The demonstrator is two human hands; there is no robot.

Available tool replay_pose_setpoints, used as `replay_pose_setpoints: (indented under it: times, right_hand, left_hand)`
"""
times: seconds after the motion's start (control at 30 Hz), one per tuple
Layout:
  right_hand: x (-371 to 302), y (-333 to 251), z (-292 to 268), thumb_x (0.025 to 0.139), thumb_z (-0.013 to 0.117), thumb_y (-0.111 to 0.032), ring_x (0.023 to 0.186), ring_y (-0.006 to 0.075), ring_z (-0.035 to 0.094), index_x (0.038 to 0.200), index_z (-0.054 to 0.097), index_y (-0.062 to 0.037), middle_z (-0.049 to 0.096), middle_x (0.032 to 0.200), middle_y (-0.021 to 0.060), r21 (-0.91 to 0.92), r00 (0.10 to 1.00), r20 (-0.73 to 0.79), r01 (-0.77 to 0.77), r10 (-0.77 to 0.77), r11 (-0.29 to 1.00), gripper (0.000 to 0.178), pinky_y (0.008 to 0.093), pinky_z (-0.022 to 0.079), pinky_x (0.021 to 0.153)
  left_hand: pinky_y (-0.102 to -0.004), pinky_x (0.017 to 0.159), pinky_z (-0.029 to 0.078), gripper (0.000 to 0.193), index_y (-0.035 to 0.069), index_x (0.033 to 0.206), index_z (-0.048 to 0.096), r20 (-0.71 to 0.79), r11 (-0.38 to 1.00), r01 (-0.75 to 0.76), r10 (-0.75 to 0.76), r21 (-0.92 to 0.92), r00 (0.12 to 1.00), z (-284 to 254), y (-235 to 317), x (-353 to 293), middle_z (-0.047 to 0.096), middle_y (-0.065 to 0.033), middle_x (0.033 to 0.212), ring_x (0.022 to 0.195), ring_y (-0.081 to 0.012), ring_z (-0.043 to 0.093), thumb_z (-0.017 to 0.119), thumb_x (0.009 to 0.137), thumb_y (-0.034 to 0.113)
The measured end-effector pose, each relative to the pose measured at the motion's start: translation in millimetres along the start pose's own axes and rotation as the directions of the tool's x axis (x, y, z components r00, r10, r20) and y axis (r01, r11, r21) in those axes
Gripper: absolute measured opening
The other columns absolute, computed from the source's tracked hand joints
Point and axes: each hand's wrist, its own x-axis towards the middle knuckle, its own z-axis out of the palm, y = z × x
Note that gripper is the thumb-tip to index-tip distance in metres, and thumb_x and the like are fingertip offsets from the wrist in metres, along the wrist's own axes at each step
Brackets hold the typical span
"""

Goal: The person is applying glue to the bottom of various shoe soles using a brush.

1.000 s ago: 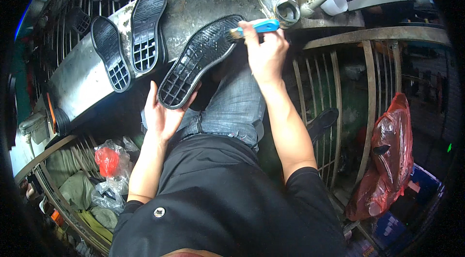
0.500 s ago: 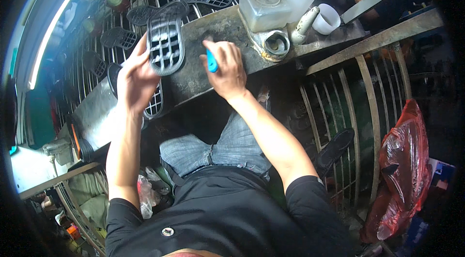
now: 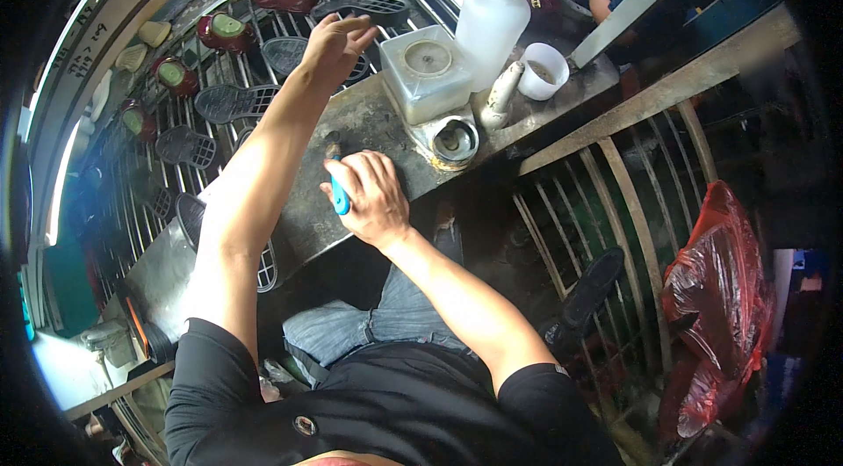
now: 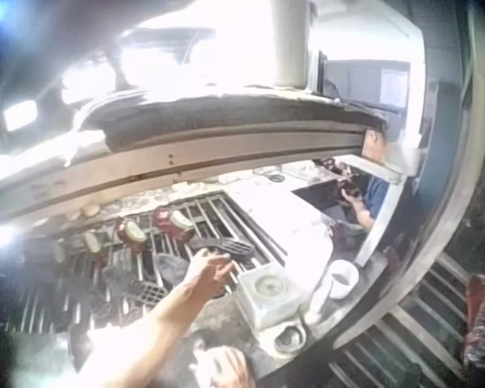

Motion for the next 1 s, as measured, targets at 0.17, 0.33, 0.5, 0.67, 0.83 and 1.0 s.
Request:
replay_pose_setpoints:
  times: [0.17,0.33,0.5,0.67,0.83,1.0]
  right_hand:
    - [1,0,3,0.092,0.082,-0.022,0.102,0.0346,0.066,0.126,0.067,-0.0102,0.063,0.107,0.0111,-0.012,1.000,-0.005,-0.002,0.002,1.000,0.039,0.0511,0.052,0.096]
    - [1,0,1,0.090,0.082,-0.021,0.102,0.0355,0.066,0.125,0.068,-0.0110,0.065,0.106,0.0119,-0.049,1.000,-0.011,-0.020,0.020,0.999,0.038,0.0503,0.051,0.094]
    - [3,-7,1,0.088,0.083,-0.012,0.102,0.0342,0.067,0.124,0.071,-0.0105,0.069,0.108,0.0103,-0.055,0.999,-0.019,-0.034,0.033,0.998,0.038,0.0492,0.051,0.091]
    - [1,-8,6,0.096,0.077,-0.014,0.104,0.0373,0.067,0.125,0.071,-0.0078,0.069,0.108,0.0135,-0.044,0.999,0.007,-0.035,0.035,0.998,0.030,0.0496,0.051,0.093]
    - [-2,-8,8,0.103,0.072,-0.014,0.106,0.0398,0.066,0.126,0.070,-0.0057,0.069,0.113,0.0163,-0.018,0.999,0.017,-0.043,0.043,0.999,0.025,0.0490,0.052,0.094]
    - [-2,-14,8,0.105,0.070,-0.016,0.106,0.0393,0.066,0.127,0.069,-0.0039,0.071,0.116,0.0166,-0.034,1.000,0.021,-0.008,0.008,0.999,0.025,0.0486,0.052,0.095]
  left_hand:
    - [-0.0405,0.112,0.056,0.093,-0.002,0.171,0.018,0.122,0.911,-0.051,0.001,0.409,0.993,-16,4,-55,0.055,-0.0241,0.154,0.128,-0.0308,0.067,0.076,0.097,-0.002]
    - [-0.0379,0.115,0.052,0.071,0.001,0.167,0.034,0.333,0.793,-0.290,0.118,0.535,0.936,-78,55,-162,0.072,-0.0209,0.139,0.131,-0.0238,0.068,0.071,0.108,0.017]
    - [-0.0364,0.116,0.049,0.039,0.003,0.147,0.062,0.198,0.608,-0.382,0.349,0.696,0.916,-153,103,-283,0.080,-0.0134,0.123,0.122,-0.0201,0.072,0.067,0.110,0.017]
    - [-0.0491,0.123,0.042,0.047,0.003,0.147,0.062,0.149,-0.010,-0.181,0.609,0.983,0.779,-253,83,-348,0.065,-0.0213,0.148,0.145,-0.0382,0.057,0.070,0.103,0.018]
    - [-0.0609,0.130,0.030,0.054,0.004,0.147,0.062,0.220,-0.190,-0.132,0.579,0.973,0.785,-275,52,-367,0.064,-0.0197,0.151,0.149,-0.0418,0.052,0.074,0.099,0.026]
    - [-0.0626,0.130,0.030,0.046,0.006,0.139,0.069,0.167,-0.076,-0.152,0.611,0.985,0.774,-273,55,-365,0.068,-0.0174,0.147,0.148,-0.0404,0.055,0.076,0.097,0.024]
